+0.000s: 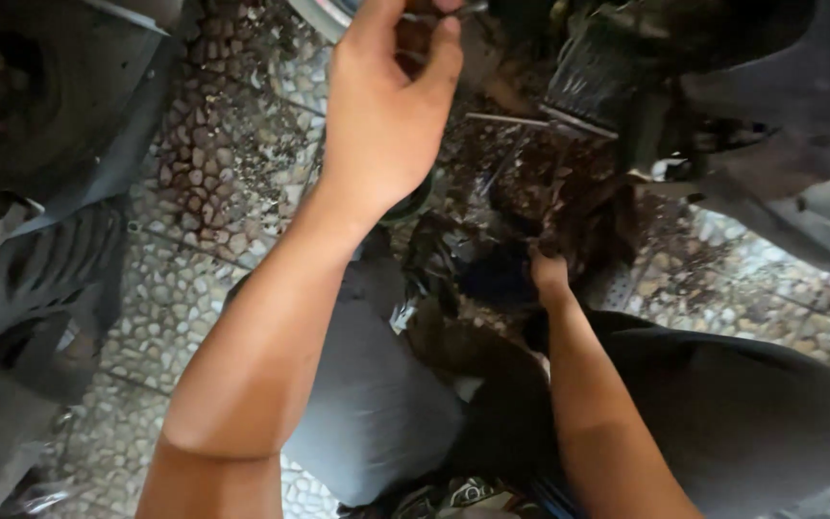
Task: The person sits on the floor and uses a wrench to loosen and remove a bolt from the motorcycle engine. They then handle the small metal bolt and a washer with their hands, inspecting the parts over a green container placed on the floor.
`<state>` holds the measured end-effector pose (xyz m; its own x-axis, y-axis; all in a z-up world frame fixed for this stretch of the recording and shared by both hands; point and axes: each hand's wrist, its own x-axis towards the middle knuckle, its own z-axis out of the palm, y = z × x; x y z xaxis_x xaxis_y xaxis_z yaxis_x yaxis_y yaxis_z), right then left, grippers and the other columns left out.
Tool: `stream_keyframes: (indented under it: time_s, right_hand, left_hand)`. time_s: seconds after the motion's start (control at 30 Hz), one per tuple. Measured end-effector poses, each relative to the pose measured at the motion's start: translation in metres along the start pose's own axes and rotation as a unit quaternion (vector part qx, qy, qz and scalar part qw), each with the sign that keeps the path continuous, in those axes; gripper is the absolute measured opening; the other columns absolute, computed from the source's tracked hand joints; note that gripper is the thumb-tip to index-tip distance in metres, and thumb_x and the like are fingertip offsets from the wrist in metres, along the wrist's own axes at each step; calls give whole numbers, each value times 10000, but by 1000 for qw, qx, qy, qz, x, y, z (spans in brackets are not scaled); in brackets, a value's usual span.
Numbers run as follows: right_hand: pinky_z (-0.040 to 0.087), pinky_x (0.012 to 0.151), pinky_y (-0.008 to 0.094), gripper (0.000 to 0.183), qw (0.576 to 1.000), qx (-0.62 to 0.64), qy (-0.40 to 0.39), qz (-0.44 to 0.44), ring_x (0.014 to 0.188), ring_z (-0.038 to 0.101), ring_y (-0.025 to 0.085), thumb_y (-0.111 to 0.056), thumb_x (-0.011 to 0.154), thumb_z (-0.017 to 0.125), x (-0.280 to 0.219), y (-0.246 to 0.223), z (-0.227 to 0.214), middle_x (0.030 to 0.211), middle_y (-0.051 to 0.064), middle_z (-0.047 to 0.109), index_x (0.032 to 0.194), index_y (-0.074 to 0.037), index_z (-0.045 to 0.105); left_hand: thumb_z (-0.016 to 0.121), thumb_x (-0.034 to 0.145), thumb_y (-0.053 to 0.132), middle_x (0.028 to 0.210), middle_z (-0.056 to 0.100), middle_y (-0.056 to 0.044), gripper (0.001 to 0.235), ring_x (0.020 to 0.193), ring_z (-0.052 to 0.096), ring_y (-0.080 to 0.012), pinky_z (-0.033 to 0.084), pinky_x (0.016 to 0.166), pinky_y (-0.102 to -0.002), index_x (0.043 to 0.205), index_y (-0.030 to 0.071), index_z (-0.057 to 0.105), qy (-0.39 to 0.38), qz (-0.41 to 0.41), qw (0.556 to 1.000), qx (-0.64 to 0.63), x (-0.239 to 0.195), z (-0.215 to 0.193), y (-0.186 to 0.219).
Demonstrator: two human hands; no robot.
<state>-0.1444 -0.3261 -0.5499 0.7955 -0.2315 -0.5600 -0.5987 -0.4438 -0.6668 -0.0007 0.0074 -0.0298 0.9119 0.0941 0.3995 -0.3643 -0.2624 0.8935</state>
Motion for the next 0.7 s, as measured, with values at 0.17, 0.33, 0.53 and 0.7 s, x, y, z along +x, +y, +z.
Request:
stream_keyframes:
  time_s: [0.17, 0.33, 0.53, 0.7]
  right_hand:
    - [507, 912, 378, 433, 997, 69, -16, 16, 1043, 684, 265, -335, 915, 746, -18, -20, 15, 1158, 141, 753, 1187, 0, 712]
    - [514, 900, 391, 493, 999, 4, -41, 34, 1018, 684, 282, -377, 903, 770, 6, -33, 36, 1136, 178, 745, 1178, 27, 706]
    - [540, 902, 407, 561, 1000, 3, -2, -6, 979, 707, 329, -388, 902, 783, 13, -2, 56, 1068, 212, 754, 1192, 73, 647]
    - [555, 877, 479, 406, 982, -157, -29, 102, 1028, 696, 390, -327, 994, 636, 13, -41, 37, 1121, 238, 731, 1218, 11, 669]
  left_hand:
    - [683, 1071, 41, 892, 687, -30, 67, 749, 644, -96, 506, 682, -284, 1098, 34, 622, -16, -26, 997, 66, 9, -1, 1]
    - [680, 1080, 30, 978, 696, -39, 90, 829, 664, -103, 536, 740, -283, 1155, 43, 632, -23, -19, 996, 79, 15, 4, 5]
    - [670, 1110, 5, 889, 666, -16, 72, 751, 610, -66, 507, 695, -232, 1155, 39, 625, -60, -74, 993, 63, 12, 9, 2]
    - [660, 1109, -9, 926, 620, -7, 123, 784, 577, -53, 484, 717, -228, 1201, 54, 608, -88, -54, 994, 37, 11, 11, 2]
